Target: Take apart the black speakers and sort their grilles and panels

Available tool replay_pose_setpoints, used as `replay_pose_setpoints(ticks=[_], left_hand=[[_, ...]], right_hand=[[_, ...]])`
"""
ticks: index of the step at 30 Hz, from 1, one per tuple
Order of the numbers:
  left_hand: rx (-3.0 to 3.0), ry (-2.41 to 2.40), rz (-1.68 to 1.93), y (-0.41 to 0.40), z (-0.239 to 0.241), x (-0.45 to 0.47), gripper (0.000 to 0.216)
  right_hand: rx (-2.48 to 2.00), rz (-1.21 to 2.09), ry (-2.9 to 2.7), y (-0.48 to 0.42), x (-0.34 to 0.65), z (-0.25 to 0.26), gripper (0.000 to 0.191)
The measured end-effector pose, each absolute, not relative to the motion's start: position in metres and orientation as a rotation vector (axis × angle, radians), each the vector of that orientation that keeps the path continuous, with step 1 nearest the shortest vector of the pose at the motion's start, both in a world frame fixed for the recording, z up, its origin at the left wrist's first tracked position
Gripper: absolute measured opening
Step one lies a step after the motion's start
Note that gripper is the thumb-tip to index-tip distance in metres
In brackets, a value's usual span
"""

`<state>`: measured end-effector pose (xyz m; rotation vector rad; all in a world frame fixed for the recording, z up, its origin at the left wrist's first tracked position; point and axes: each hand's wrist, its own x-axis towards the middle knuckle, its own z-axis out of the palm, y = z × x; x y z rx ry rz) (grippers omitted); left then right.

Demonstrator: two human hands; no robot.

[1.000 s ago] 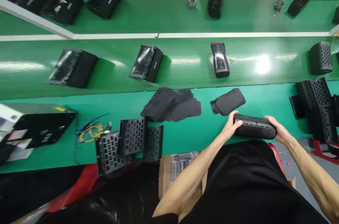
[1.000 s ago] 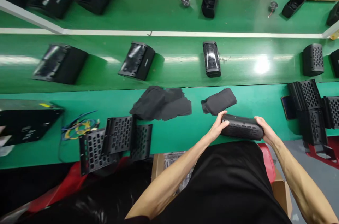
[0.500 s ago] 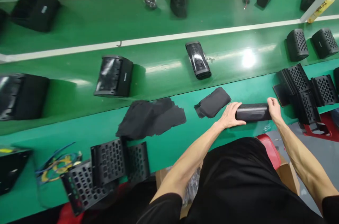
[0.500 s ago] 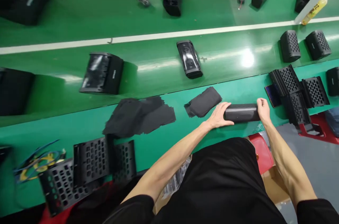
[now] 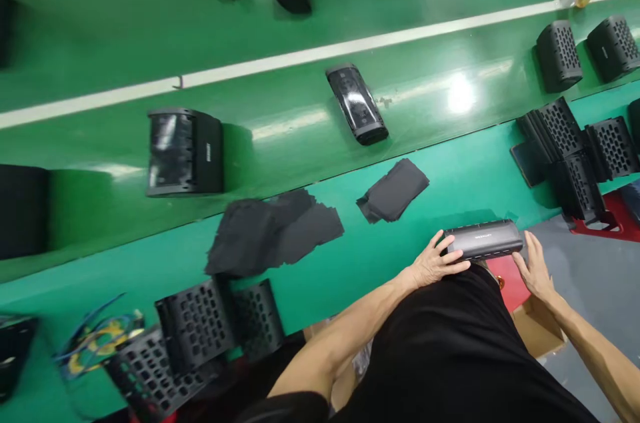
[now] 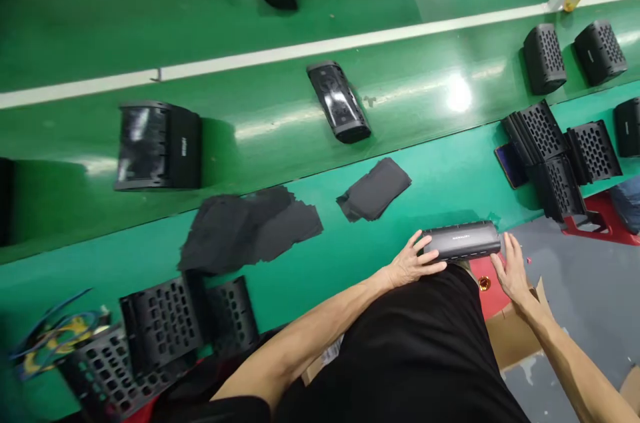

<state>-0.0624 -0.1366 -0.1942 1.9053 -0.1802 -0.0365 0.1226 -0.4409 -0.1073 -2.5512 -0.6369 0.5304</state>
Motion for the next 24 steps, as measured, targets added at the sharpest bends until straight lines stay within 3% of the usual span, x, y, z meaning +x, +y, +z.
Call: replay_pose_setpoints(ticks=[4, 7, 10, 13, 17, 24], left_hand=[[2.07, -0.157, -0.03, -0.112, -0.174, -0.043, 0.048], [2.12, -0.031, 0.011, -0.085, -0.153, -0.017, 0.069], [2.064, 0.179, 0.078, -0.069, -0.135, 0.007, 0.084], [1.83, 0.509, 0.225, -0.069, -0.126, 0.013, 0.08], [1.368, 0.923, 0.444, -0.074, -0.125, -0.016, 0.071], [1.01, 1.187, 0.418, -0.065, -0.127, -0.064, 0.068]], right_hand=[[-2.496, 0.506, -1.226, -0.396, 0.155, -0.085, 0.102], [-2.472, 0.646, -1.624, -0.338, 0.188, -0.082, 0.107], [-2.469, 0.841, -1.672, -0.286, 0.23, -0.079, 0.11], [-2.279, 1.247, -1.415, -0.256, 0.266, -0.07, 0.111], [-1.848, 1.612, -0.675, -0.245, 0.273, -0.066, 0.088], [-1.458, 1.376, 0.009, -0.167, 0.276, -0.104, 0.05]])
